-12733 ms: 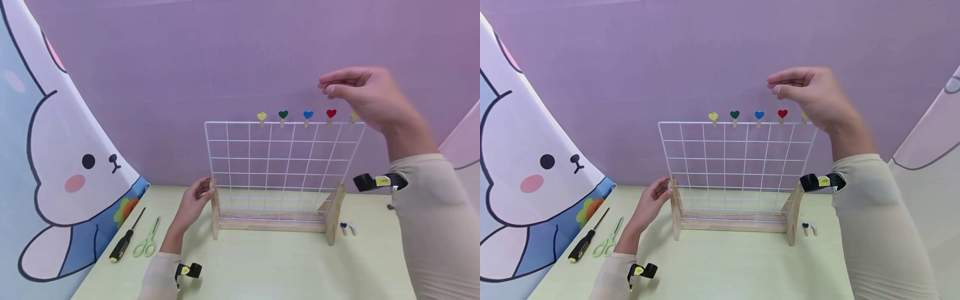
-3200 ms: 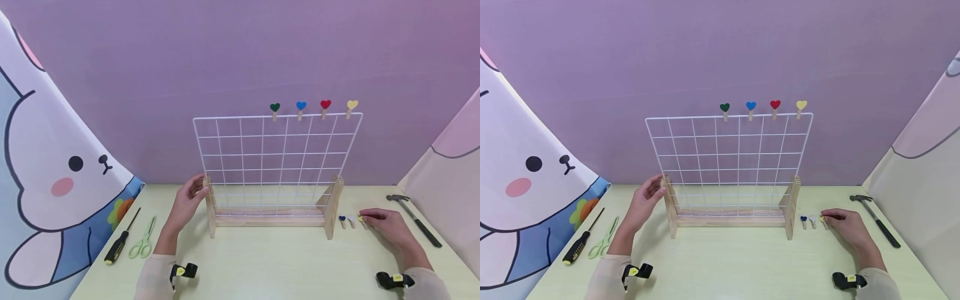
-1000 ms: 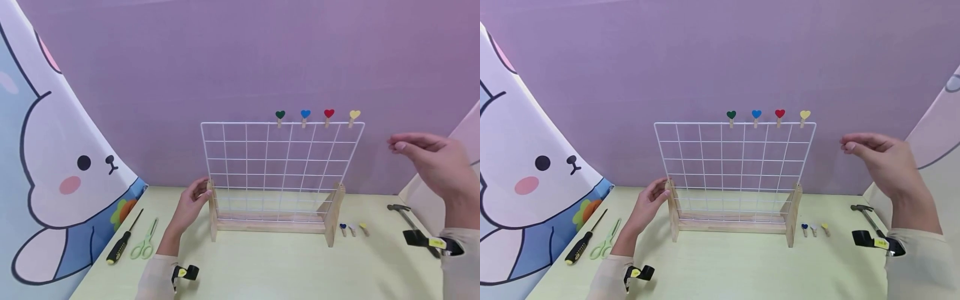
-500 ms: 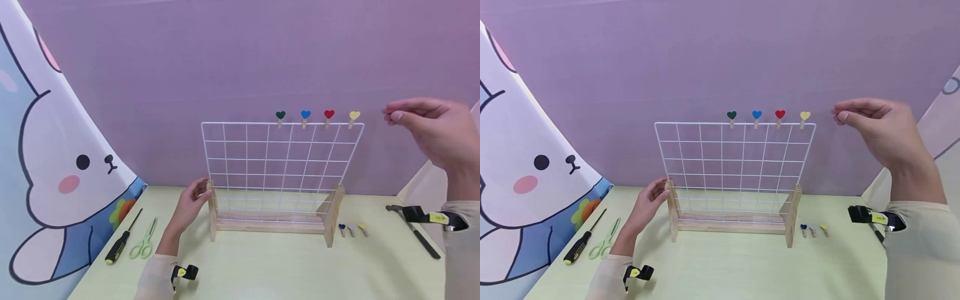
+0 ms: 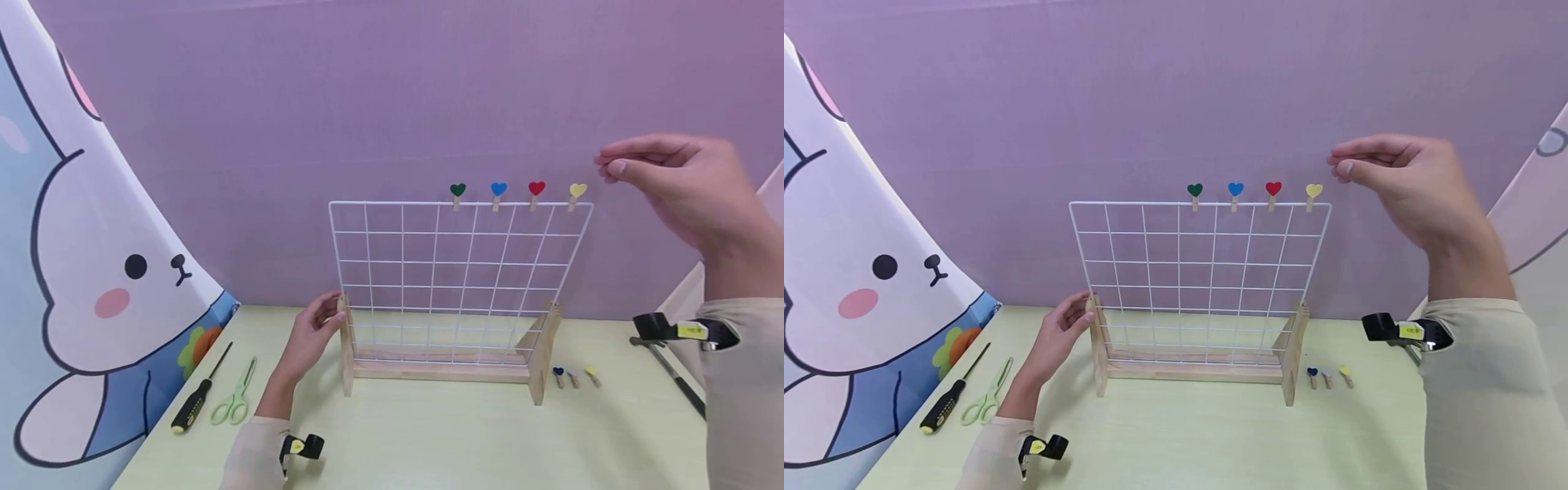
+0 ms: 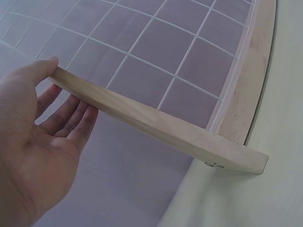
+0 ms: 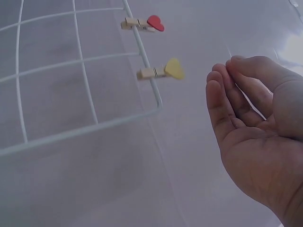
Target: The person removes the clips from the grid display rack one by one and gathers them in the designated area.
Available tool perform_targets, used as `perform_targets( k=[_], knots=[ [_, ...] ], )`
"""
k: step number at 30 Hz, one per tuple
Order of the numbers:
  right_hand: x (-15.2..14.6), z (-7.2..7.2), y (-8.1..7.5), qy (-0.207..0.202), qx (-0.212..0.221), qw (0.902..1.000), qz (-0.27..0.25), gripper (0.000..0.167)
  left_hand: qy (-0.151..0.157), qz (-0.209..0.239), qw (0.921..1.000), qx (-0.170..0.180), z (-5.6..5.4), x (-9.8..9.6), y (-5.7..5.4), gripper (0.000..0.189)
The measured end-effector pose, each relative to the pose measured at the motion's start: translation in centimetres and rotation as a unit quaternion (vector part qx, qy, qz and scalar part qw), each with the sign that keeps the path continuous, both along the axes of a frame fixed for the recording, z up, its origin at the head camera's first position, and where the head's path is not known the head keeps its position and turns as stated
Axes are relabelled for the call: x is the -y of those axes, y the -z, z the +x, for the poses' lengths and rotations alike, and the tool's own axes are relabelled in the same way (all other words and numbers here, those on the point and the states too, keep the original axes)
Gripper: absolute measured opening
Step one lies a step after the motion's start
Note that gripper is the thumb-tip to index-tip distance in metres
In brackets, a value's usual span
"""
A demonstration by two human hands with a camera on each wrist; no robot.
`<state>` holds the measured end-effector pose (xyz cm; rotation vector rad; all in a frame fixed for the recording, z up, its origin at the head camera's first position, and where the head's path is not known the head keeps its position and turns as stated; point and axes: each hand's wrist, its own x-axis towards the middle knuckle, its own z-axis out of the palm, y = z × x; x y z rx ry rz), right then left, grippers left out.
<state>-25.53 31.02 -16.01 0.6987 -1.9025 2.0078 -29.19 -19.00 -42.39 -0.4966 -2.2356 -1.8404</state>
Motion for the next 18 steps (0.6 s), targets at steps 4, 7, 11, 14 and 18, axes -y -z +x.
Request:
perform_targets(
  k=[4, 7, 11, 14, 18],
  knots=[
    [0.9, -0.3, -0.6, 0.013, 0.009, 0.9994, 0.032, 0.028, 0.001, 0.004, 1.0, -0.005, -0.1, 0.0, 0.2, 0.047],
    [1.8, -0.6, -1.0, 0.019, 0.014, 0.9984, 0.051, 0.03, -0.001, 0.004, 1.0, -0.008, -0.1, 0.0, 0.3, 0.047],
    [3.0, -1.2, -1.5, 0.011, 0.014, 0.9984, 0.053, 0.029, -0.004, 0.003, 1.0, -0.006, -0.2, 0.0, 0.2, 0.047],
    [3.6, -1.7, -1.8, 0.001, 0.014, 0.9984, 0.055, 0.028, -0.003, 0.002, 1.0, -0.002, -0.2, 0.0, 0.2, 0.046],
    [4.4, -2.3, -2.0, -0.016, 0.017, 0.9981, 0.057, 0.028, -0.001, 0.003, 1.0, 0.002, -0.3, -0.2, 0.3, 0.046]
  ],
)
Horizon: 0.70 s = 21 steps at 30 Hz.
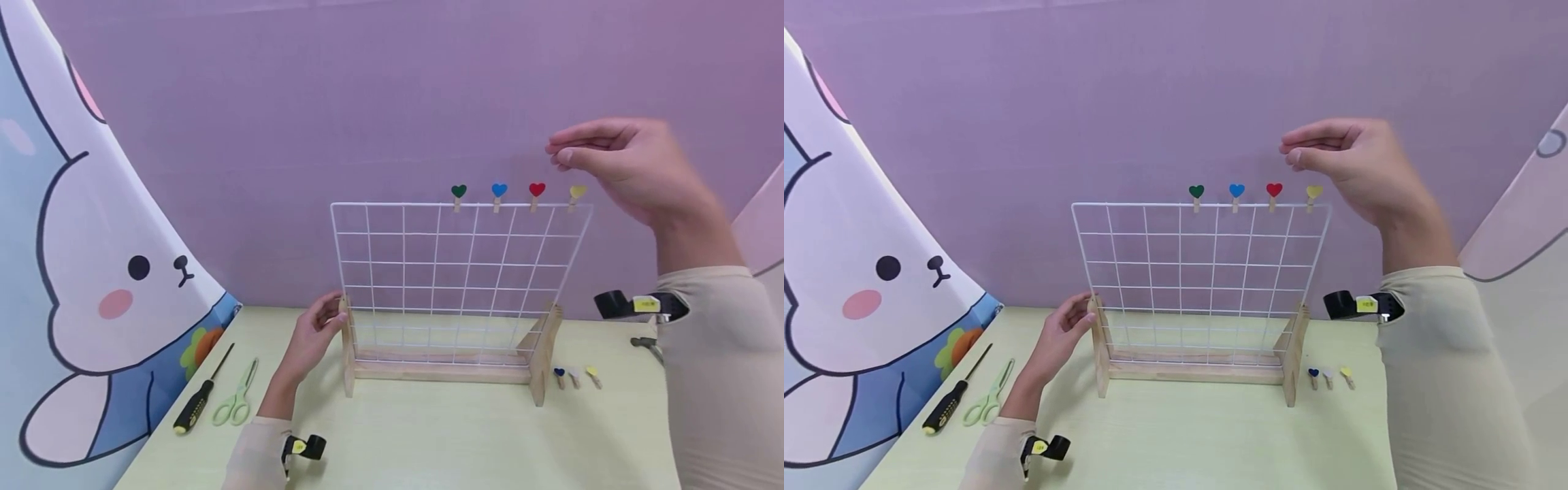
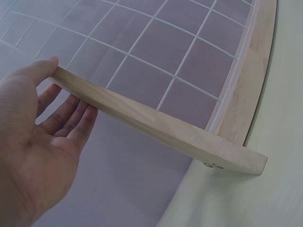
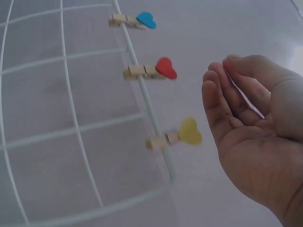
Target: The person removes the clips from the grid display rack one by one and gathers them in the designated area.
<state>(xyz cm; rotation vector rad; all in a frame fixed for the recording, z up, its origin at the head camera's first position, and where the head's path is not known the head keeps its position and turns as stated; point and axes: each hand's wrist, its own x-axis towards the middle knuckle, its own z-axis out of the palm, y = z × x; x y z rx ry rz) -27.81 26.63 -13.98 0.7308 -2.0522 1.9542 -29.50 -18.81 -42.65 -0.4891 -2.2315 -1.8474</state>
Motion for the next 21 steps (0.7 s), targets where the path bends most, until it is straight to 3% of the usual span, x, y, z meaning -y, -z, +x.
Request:
perform_targets(
  k=[5, 9, 21],
  knots=[
    [1.2, -0.2, -0.3, 0.041, 0.019, 0.997, 0.062, 0.032, 0.006, -0.001, 1.0, -0.002, 0.0, -0.2, 0.0, 0.047],
    [2.2, -0.3, -0.9, 0.086, 0.023, 0.986, 0.141, 0.037, 0.006, -0.003, 1.0, -0.006, 0.0, -0.3, -0.2, 0.047],
    [4.8, -1.0, -1.3, 0.067, 0.006, 0.9802, 0.186, 0.034, 0.01, -0.003, 0.9999, -0.008, 0.0, -0.4, -0.1, 0.047]
  ],
)
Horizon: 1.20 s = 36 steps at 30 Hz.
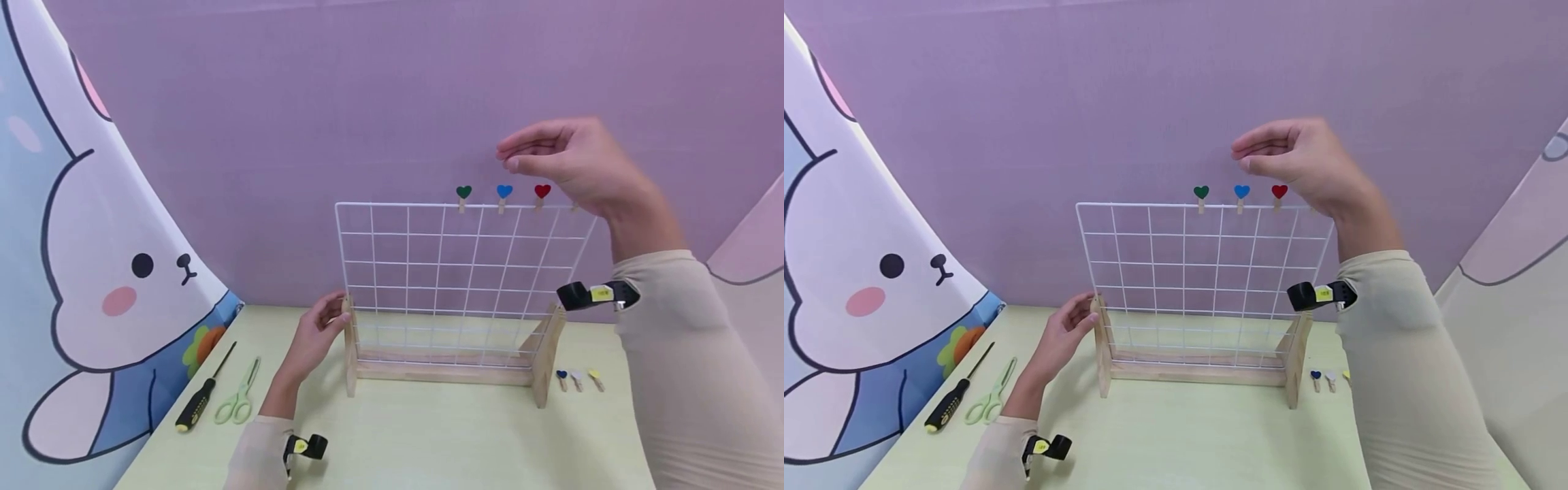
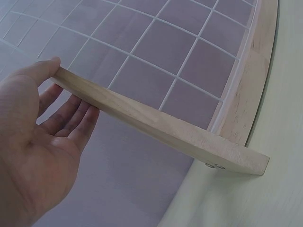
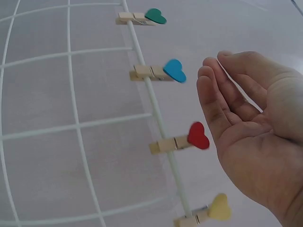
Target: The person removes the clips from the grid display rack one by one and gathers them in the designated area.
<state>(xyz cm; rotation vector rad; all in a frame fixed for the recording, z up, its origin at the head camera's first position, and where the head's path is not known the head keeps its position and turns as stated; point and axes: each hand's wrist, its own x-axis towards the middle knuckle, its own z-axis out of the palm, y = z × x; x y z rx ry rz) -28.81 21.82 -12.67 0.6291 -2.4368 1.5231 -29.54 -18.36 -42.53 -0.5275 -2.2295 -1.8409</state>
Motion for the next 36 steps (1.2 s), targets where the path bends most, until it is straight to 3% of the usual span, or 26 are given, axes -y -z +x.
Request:
perform_targets(
  k=[6, 20, 36],
  knots=[
    [1.3, -0.2, 0.2, -0.01, -0.01, 0.9995, 0.028, 0.03, -0.005, -0.006, 1.0, 0.005, 0.1, 0.1, -0.2, 0.047],
    [4.1, -0.7, 0.4, -0.026, 0.014, 0.9971, 0.071, 0.028, -0.01, -0.004, 0.9999, 0.003, 0.0, 0.3, 0.1, 0.047],
    [4.3, -0.9, 0.8, -0.033, 0.032, 0.9927, 0.112, 0.028, -0.003, -0.001, 1.0, -0.004, -0.3, 0.0, 0.0, 0.047]
  ],
)
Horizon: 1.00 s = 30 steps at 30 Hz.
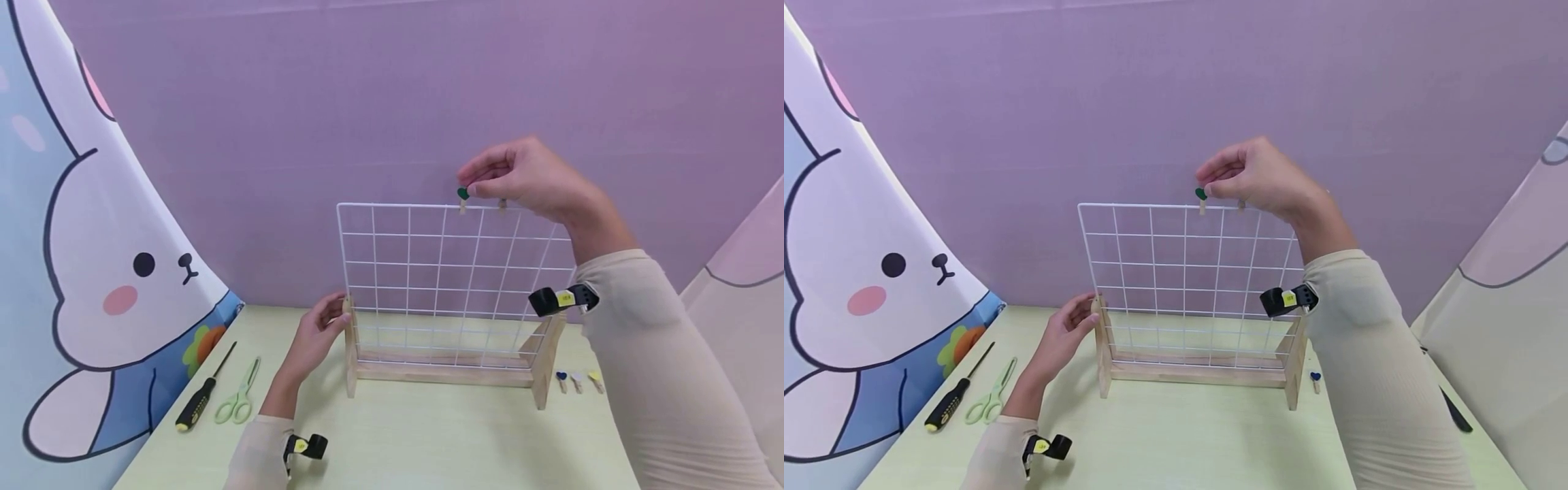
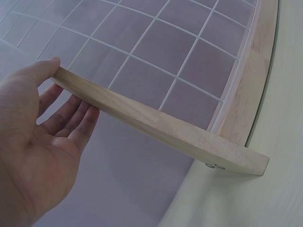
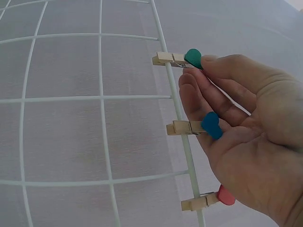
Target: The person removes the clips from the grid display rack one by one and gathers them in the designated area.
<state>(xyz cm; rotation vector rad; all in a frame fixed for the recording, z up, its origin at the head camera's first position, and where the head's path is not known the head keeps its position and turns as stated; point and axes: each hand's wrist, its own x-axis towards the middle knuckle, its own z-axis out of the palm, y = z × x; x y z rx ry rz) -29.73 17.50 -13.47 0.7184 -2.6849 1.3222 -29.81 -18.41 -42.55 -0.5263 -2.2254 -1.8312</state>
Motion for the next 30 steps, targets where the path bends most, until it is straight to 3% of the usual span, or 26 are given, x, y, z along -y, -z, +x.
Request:
perform_targets(
  k=[12, 30],
  knots=[
    [0.01, 0.03, 0.22, 0.013, 0.003, 0.9997, 0.019, 0.027, -0.001, -0.002, 1.0, -0.001, -0.06, -0.23, 0.02, 0.047],
    [0.42, -0.06, 0.79, 0.044, -0.018, 0.9987, -0.017, 0.019, 0.001, -0.003, 1.0, 0.0, 0.03, -0.22, -0.06, 0.047]
  ],
)
